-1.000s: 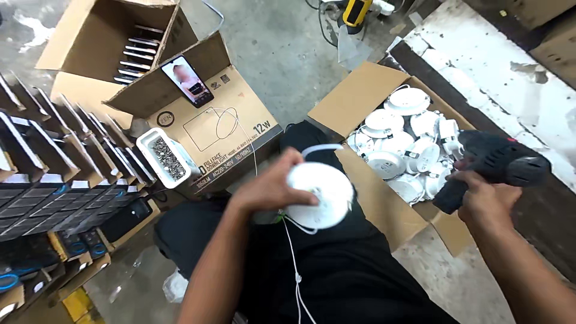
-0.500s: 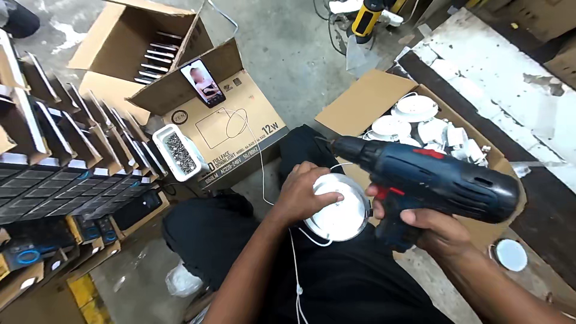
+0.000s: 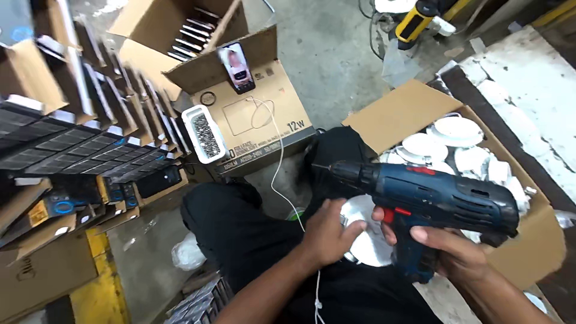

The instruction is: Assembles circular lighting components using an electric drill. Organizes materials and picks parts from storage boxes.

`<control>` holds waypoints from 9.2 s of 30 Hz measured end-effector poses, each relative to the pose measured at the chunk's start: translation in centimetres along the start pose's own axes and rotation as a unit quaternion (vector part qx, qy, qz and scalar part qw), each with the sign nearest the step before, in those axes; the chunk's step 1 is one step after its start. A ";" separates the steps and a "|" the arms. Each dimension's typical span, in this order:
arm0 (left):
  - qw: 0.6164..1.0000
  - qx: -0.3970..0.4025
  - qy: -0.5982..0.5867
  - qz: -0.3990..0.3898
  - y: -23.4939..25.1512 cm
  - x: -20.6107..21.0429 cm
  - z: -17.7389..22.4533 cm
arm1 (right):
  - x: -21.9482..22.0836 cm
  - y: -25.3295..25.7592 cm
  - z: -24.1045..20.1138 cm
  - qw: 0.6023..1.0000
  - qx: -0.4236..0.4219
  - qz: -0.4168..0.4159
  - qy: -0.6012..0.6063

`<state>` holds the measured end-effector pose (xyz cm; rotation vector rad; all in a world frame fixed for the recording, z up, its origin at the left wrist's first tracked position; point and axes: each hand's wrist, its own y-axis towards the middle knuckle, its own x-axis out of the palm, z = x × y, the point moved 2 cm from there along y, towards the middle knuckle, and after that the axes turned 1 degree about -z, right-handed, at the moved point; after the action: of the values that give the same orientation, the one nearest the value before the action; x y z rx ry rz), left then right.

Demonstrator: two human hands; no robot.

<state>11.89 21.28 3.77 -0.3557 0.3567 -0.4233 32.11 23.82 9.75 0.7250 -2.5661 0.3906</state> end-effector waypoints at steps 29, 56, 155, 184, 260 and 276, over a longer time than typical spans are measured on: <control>0.801 -0.214 0.407 0.383 7.3 -30.2 -14.1 | -1.0 1.8 1.5 0.999 0.036 -0.021 -0.024; 0.777 -0.271 0.421 0.380 7.2 -30.1 -13.2 | -0.9 0.1 2.1 0.998 -0.001 -0.014 -0.068; 0.964 -0.014 -0.258 -0.066 -0.7 -10.8 -8.3 | -1.9 -7.4 -1.5 0.998 0.040 -0.028 -0.040; 0.988 0.104 -0.074 0.084 -1.1 -7.0 -9.6 | -4.7 -10.3 1.4 0.993 0.098 -0.031 0.049; 0.982 -0.001 -0.169 0.088 -0.7 -6.5 -9.1 | -3.5 -9.4 1.2 0.993 0.105 -0.027 -0.051; 0.990 0.002 -0.097 0.105 -0.7 -6.3 -9.7 | -3.8 -9.3 1.1 0.980 0.167 -0.014 -0.109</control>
<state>2.34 21.01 -2.85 -0.3475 0.2000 -0.1809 39.76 17.36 8.30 0.9666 -2.7220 0.7849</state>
